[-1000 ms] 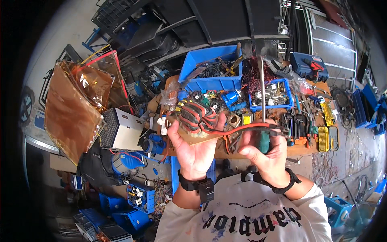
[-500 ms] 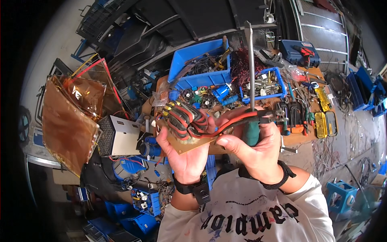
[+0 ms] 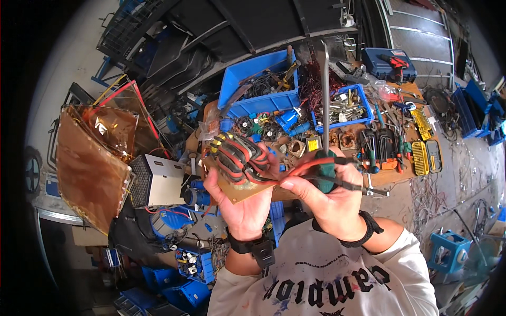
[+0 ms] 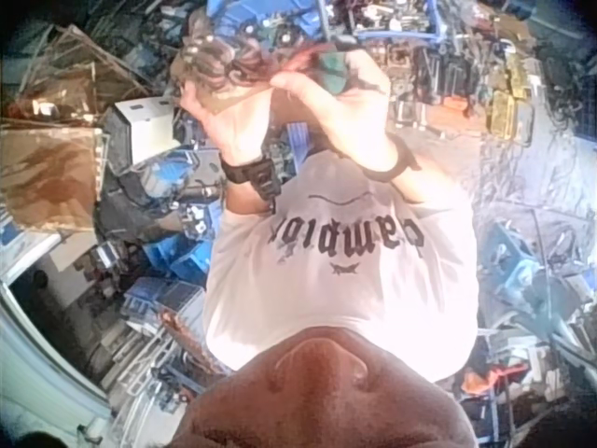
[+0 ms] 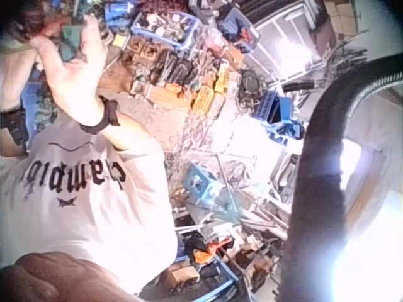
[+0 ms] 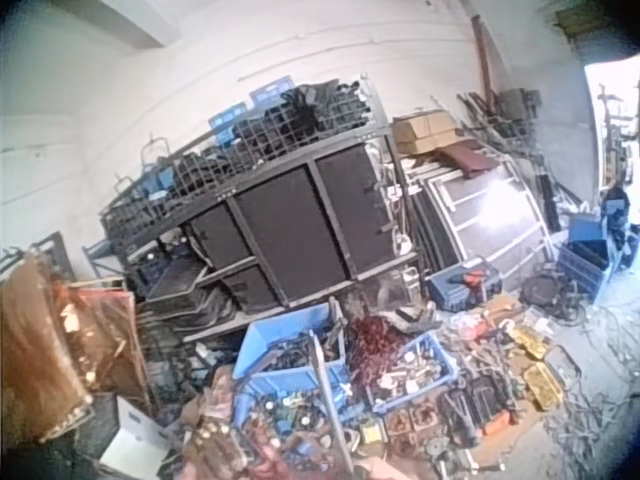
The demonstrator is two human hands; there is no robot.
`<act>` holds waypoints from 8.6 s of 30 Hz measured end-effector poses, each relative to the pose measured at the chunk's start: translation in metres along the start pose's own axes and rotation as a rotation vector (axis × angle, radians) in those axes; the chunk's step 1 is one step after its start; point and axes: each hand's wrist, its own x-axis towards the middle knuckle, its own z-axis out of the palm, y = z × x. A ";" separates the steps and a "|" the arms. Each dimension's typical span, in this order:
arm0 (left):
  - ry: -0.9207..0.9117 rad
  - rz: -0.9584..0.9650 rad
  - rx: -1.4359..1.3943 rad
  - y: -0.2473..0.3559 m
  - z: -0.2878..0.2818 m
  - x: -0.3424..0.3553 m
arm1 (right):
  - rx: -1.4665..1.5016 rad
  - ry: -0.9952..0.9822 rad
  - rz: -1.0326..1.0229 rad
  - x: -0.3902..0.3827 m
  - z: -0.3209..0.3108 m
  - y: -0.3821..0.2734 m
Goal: The person uses a screwdriver to loosen a terminal on a small electrical component with a toroidal coil. They then use pliers to strip the insulation from the ends of the attached red and black wires. The person continues to adjust the wire connections and the component throughout the clip.
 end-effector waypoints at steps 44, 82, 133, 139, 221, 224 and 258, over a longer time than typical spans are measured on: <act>-0.334 0.308 1.082 0.050 -0.026 -0.010 | -0.198 -0.053 0.398 -0.026 -0.071 0.025; -0.660 0.356 1.233 0.048 -0.042 -0.002 | -0.292 -0.389 0.285 -0.023 -0.034 0.024; 0.274 0.051 0.439 -0.002 -0.020 -0.012 | -0.350 -0.047 0.147 -0.010 0.000 0.040; 0.212 0.090 0.519 -0.006 -0.015 -0.014 | 0.019 0.071 0.410 0.004 -0.010 0.038; 0.079 -0.220 -0.080 0.004 -0.019 -0.005 | -0.731 -0.171 -0.152 -0.026 -0.038 0.002; 0.018 -0.218 -0.083 0.004 -0.018 -0.004 | -0.750 -0.199 -0.083 -0.031 -0.041 0.000; -0.397 -0.093 0.138 -0.008 -0.019 -0.002 | -0.208 -0.014 0.259 -0.058 -0.041 0.042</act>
